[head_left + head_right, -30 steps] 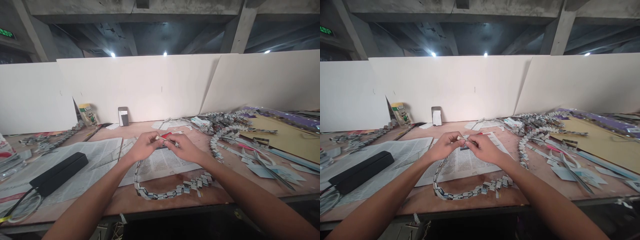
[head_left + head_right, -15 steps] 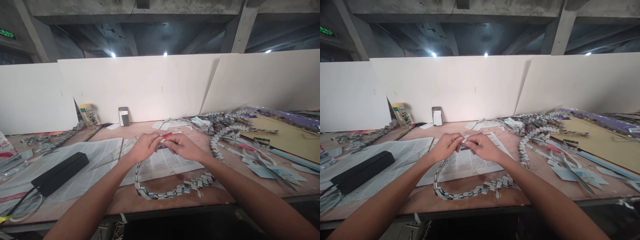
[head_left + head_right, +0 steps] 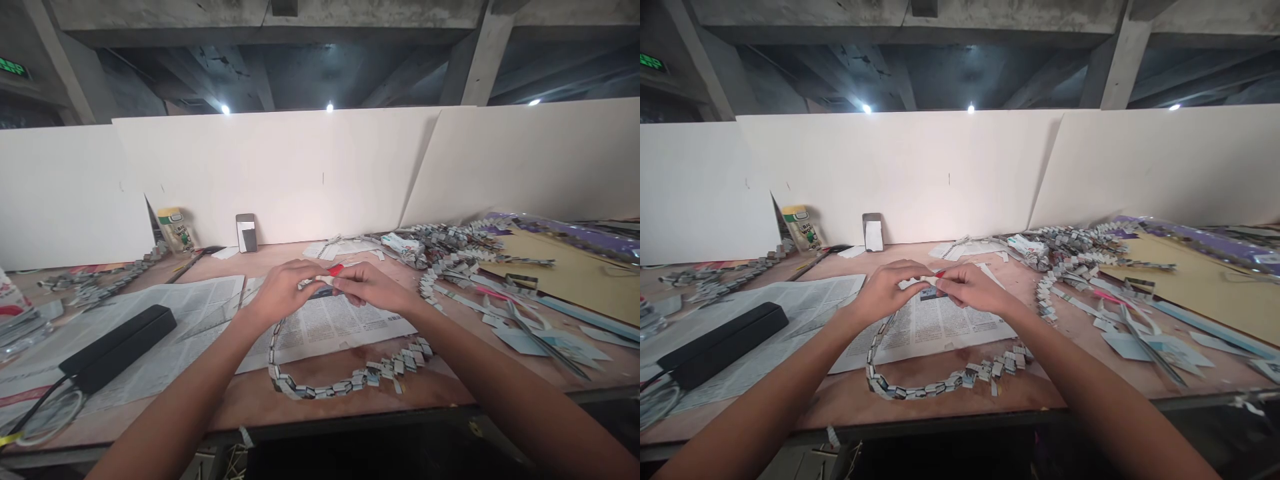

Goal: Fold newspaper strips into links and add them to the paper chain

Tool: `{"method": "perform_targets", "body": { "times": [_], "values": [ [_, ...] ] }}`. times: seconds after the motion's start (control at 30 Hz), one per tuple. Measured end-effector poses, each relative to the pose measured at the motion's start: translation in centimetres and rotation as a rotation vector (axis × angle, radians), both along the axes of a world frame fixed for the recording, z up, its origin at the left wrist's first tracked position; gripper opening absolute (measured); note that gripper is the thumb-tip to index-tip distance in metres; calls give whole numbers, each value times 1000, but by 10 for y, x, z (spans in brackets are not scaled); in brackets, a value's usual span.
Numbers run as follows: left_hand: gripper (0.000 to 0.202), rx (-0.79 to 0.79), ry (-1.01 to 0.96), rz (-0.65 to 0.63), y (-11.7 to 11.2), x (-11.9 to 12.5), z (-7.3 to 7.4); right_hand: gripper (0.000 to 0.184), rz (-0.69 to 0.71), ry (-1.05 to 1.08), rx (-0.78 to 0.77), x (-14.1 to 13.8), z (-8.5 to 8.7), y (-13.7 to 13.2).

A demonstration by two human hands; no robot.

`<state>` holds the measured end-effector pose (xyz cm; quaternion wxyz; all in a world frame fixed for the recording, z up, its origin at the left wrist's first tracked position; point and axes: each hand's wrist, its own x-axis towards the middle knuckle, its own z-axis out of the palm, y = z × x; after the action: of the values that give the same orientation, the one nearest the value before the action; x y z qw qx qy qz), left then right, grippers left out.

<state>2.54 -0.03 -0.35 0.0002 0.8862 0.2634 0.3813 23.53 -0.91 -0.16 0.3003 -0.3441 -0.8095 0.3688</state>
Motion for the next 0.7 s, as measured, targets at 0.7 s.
{"method": "perform_targets", "body": {
  "times": [0.7],
  "values": [
    [31, -555, -675, -20, 15, -11, 9, 15, 145, 633, -306, -3, -5, 1]
  ]
}}
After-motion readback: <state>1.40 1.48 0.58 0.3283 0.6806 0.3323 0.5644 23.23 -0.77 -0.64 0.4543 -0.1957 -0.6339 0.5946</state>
